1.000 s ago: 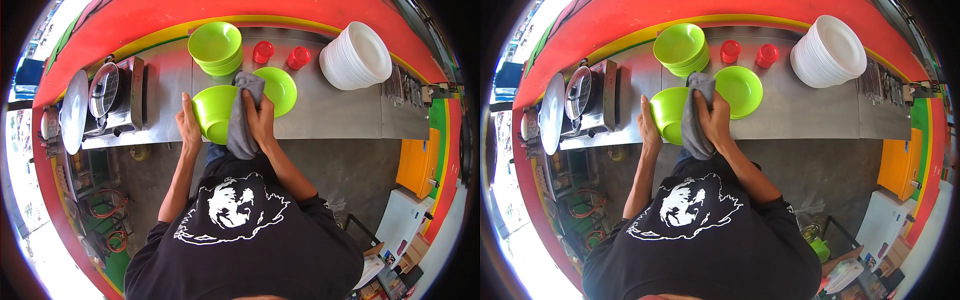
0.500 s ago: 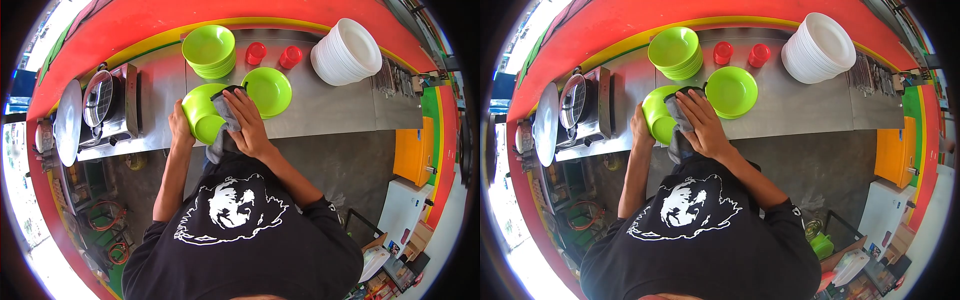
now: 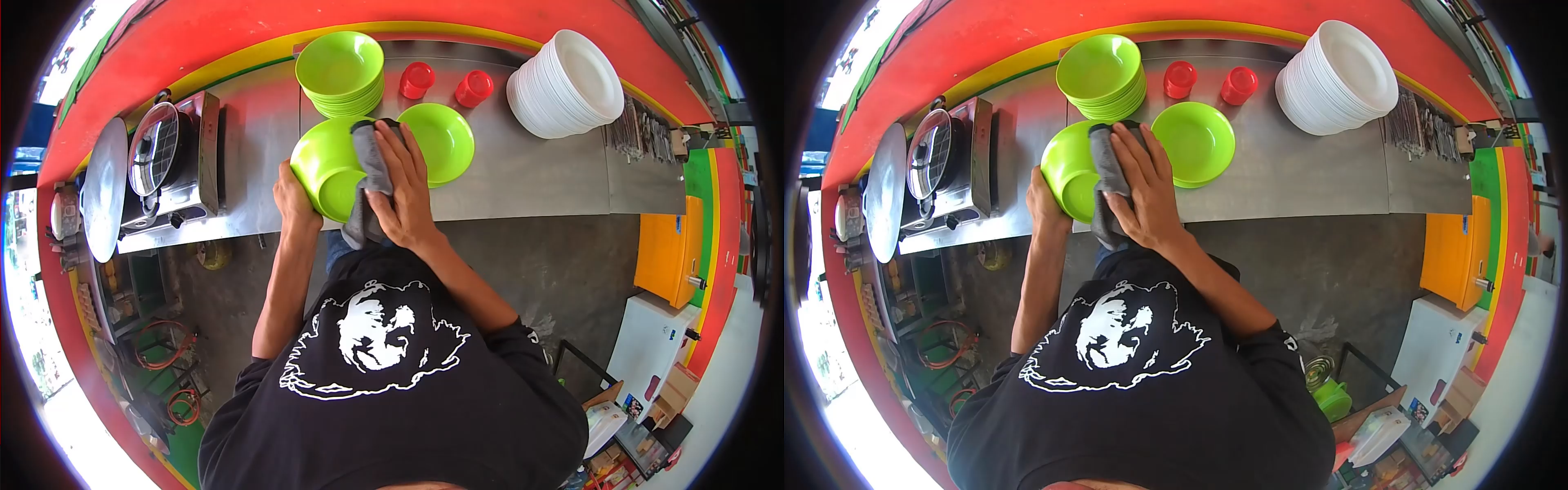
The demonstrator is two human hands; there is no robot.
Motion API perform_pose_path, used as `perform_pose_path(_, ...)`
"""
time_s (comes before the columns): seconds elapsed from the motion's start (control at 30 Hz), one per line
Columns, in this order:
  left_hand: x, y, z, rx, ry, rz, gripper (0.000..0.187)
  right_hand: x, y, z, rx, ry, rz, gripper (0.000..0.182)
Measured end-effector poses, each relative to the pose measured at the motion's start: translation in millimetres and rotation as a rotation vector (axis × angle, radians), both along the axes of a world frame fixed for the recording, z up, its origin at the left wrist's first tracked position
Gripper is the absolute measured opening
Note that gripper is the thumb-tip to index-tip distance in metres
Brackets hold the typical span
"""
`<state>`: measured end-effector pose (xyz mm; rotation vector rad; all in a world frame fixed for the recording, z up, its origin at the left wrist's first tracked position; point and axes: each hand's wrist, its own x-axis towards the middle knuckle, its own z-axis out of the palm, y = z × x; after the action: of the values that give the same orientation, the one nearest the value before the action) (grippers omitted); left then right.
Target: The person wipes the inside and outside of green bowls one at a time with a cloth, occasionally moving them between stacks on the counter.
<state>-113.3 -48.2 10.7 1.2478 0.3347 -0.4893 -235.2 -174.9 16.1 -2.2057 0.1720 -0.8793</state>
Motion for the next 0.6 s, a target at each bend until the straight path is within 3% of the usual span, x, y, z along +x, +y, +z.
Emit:
perform_pose_path(0.13, -25, -2, -3, 0.079, 0.072, 0.039, 0.052, -6, 0, -14, 0.104, 0.004, -0.047, 0.06)
perform_pose_path(0.27, -25, 9, 3, 0.177, -0.202, -0.282, 0.064, -8, -20, -23, 0.291, -0.07, 0.052, 0.061)
perform_pose_path(0.33, -20, 5, 20, 0.159, -0.361, -0.356, 0.06, -9, -27, -20, 0.377, -0.098, 0.122, 0.063)
perform_pose_path(0.4, -15, 0, 26, 0.149, -0.502, -0.384, 0.056, -12, -34, -14, 0.285, -0.049, 0.197, 0.064)
perform_pose_path(0.5, 0, 3, 44, 0.312, -0.442, -0.618, 0.058, -12, -32, -10, 0.173, 0.01, 0.228, 0.065)
perform_pose_path(0.6, 7, 3, 31, 0.431, -0.436, -0.679, 0.063, -10, -38, 3, 0.032, 0.07, 0.305, 0.063)
